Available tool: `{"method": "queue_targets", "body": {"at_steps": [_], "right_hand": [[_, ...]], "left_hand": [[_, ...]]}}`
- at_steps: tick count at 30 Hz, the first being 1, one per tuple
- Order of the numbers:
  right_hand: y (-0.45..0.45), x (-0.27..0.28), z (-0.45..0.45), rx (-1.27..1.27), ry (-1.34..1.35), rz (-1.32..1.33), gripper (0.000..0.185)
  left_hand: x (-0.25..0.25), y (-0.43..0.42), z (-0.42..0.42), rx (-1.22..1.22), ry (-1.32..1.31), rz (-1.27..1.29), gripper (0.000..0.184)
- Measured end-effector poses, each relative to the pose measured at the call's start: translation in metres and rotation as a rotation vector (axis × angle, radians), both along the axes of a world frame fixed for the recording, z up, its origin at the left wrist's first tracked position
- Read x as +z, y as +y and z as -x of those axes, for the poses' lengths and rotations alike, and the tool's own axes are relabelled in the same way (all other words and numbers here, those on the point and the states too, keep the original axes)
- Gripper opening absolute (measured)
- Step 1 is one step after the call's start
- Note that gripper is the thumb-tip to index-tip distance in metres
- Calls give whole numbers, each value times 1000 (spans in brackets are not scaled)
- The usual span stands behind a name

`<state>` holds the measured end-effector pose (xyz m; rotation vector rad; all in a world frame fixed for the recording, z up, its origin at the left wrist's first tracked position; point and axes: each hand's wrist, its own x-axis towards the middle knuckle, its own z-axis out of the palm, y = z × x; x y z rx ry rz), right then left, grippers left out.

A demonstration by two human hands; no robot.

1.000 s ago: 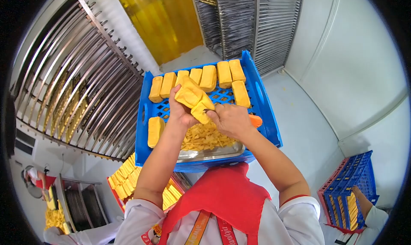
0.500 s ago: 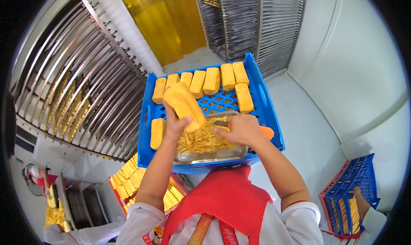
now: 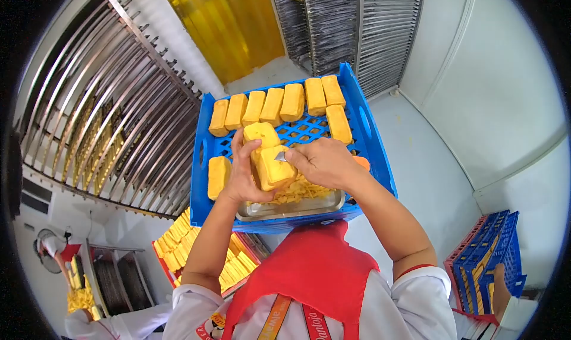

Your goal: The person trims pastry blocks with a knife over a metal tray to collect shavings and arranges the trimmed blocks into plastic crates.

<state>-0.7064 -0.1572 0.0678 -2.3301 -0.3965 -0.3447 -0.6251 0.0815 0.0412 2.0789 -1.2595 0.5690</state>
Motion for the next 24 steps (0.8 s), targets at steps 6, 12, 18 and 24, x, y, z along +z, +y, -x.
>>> {"method": "queue_targets", "body": {"at_steps": [6, 12, 18, 24], "right_hand": [[-6, 5, 0, 87, 134, 123, 52], [-19, -7, 0, 188, 521, -185, 56], [1, -26, 4, -66, 122, -334, 57], [18, -28, 2, -137, -153, -167, 54]], "left_hand": [[5, 0, -1, -34, -56, -19, 109], [-3, 3, -7, -16, -37, 77, 111], [-9, 1, -6, 93, 42, 139, 115], [-12, -10, 2, 90, 45, 180, 114]]}}
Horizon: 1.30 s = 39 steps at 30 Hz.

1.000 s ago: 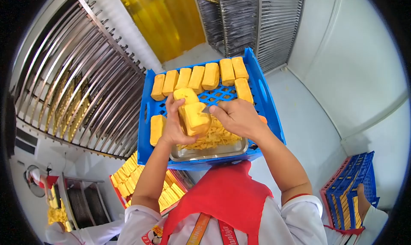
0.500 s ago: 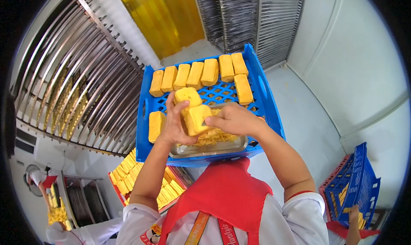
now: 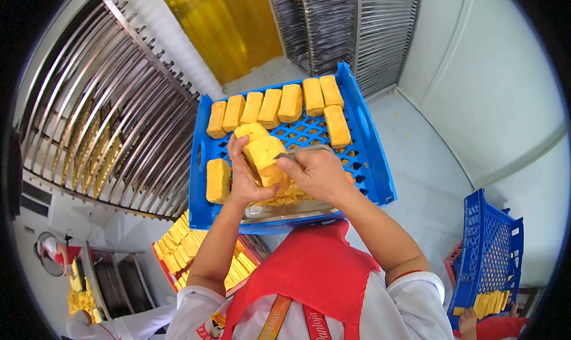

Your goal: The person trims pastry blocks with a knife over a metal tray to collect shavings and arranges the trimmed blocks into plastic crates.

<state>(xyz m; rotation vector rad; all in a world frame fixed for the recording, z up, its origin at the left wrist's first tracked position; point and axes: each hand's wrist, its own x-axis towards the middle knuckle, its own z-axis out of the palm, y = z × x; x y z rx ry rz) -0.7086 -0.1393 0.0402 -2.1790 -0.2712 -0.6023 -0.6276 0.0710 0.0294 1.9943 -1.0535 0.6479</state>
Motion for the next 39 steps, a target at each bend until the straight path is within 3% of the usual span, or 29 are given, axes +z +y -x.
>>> {"method": "queue_targets", "body": {"at_steps": [2, 6, 8, 15, 18, 20, 23, 24, 26, 30, 35, 39], "right_hand": [[-1, 11, 4, 154, 241, -103, 50], [-7, 10, 2, 95, 64, -173, 46], [-14, 22, 0, -15, 134, 133, 45], [-14, 19, -7, 41, 103, 259, 52], [-18, 15, -15, 147, 301, 228, 55], [-21, 2, -22, 313, 532, -16, 59], [-26, 17, -17, 279, 742, -203, 58], [-29, 18, -19, 280, 737, -198, 58], [-30, 20, -19, 104, 254, -16, 56], [-23, 34, -21, 87, 324, 102, 50], [-14, 25, -29, 99, 199, 169, 49], [-12, 27, -28, 191, 247, 96, 51]], "left_hand": [[0, 1, 0, 29, -29, 2, 113], [7, 12, -5, 39, -172, -75, 110], [3, 16, -11, -17, -243, -118, 114], [7, 14, -11, -29, -249, -145, 111], [6, 12, -13, -46, -251, -144, 110], [7, 13, -15, -70, -284, -174, 113], [5, 18, -18, -98, -271, -183, 125], [4, 18, -17, -95, -276, -181, 125], [3, 20, -10, -112, -112, -193, 134], [4, 18, 4, -121, -88, -272, 143], [8, 15, 16, -176, -59, -297, 142], [7, 16, 14, -172, -72, -298, 147]]}}
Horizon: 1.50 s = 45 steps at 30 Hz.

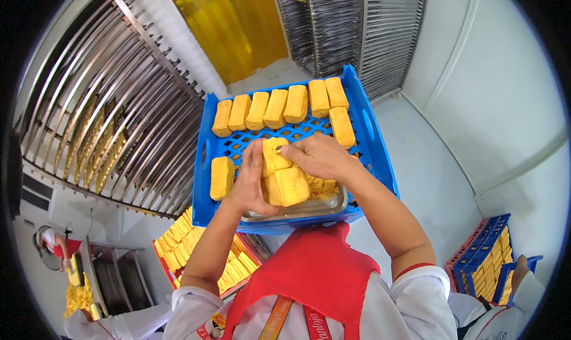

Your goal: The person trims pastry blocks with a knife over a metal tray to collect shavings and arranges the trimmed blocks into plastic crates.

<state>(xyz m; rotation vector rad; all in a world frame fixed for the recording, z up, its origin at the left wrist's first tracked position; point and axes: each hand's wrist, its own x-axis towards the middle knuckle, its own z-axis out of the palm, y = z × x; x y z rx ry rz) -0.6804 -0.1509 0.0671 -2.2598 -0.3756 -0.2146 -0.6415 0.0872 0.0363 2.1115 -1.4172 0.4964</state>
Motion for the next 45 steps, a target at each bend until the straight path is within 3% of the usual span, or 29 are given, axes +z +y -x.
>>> {"method": "queue_targets", "body": {"at_steps": [3, 5, 6, 11, 14, 21, 24, 26, 33, 36, 38, 42, 45], "right_hand": [[0, 3, -1, 25, 160, 78, 53], [-1, -9, -6, 85, 327, -242, 54], [-4, -7, -3, 87, 329, -243, 54], [-12, -3, 10, -88, 36, 93, 52], [-3, 2, 18, -24, -112, 101, 51], [2, 5, 8, 3, -145, 167, 55], [0, 7, 0, 16, -2, 306, 59], [-5, -12, -11, 66, 176, -142, 59], [-16, -11, 9, 4, 135, -80, 51], [-7, -16, 9, 45, -20, -108, 49], [-5, -12, 10, 26, -91, 28, 46], [-6, -17, 9, 71, -92, 78, 49], [-9, -13, 10, 115, 86, -17, 52]], "left_hand": [[4, -1, 1, -12, -30, -19, 142], [1, 2, -1, 65, -17, -4, 142], [1, 4, -4, 67, -15, -5, 142], [11, 14, -11, 95, -139, 10, 141], [13, 13, -9, 60, -156, -27, 140], [16, 2, -9, -1, -207, -37, 138], [14, -1, -10, -11, -192, -31, 138], [12, 1, -10, 14, -156, -29, 142], [2, 11, -17, 135, -2, 66, 146], [3, 8, -17, 126, 7, 54, 146], [5, 8, -17, 126, 11, 49, 145], [8, 3, -18, 125, -11, 40, 144], [10, 1, -17, 167, 27, 39, 143]]}}
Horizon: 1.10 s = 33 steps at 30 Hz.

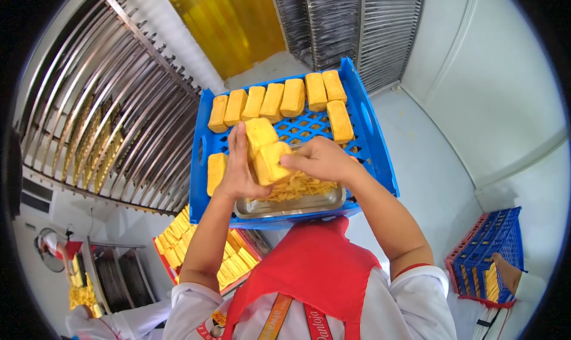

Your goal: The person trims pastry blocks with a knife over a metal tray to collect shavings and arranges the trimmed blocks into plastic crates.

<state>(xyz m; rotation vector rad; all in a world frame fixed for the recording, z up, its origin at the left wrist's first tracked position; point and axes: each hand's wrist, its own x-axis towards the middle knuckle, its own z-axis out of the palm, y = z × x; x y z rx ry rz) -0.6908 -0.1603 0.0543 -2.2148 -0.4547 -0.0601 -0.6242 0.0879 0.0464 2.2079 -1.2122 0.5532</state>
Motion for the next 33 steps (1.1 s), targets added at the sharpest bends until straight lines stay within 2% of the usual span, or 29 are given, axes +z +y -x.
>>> {"method": "queue_targets", "body": {"at_steps": [2, 3, 5, 8, 12, 14, 18, 20, 23, 24, 26, 28, 30, 32, 33], "right_hand": [[-4, 7, 6, 15, 333, -339, 54], [-6, 5, 5, 16, 335, -340, 54], [-10, 2, 4, -120, 101, -19, 53], [-11, -3, 6, -277, -32, -153, 50], [3, -3, 15, -347, -80, -135, 48], [9, -11, 17, -446, -147, 33, 46], [11, -11, 18, -604, -123, 111, 43], [19, -21, 20, -559, -402, 33, 42], [12, -20, 15, -644, -275, 168, 40], [9, -19, 15, -643, -275, 166, 40], [4, -17, 18, -624, -152, 331, 39], [10, -32, 19, -596, -187, 403, 34], [19, -44, 22, -573, -218, 473, 29], [32, -49, 26, -189, -228, 600, 33], [52, -63, 18, -83, -225, 597, 29]], "left_hand": [[7, 0, -8, 20, -22, -10, 140], [10, 0, -11, 41, -43, -19, 137], [17, 0, -11, 64, -59, -48, 136], [20, -3, -14, 73, -129, -81, 135], [20, -16, -14, 67, -205, -91, 136], [22, -17, -10, 63, -196, -100, 136], [23, -16, -9, 115, -134, -167, 134], [26, -18, -6, 112, -117, -179, 134], [27, -19, -7, 136, -80, -203, 134], [27, -19, -8, 163, -59, -216, 134], [30, -16, -13, 203, -40, -239, 133], [34, -12, -24, 232, -17, -261, 133], [33, -4, -50, 414, 38, -252, 134], [29, 8, -90, 521, 144, -311, 133], [27, 12, -105, 609, 161, -390, 126]]}}
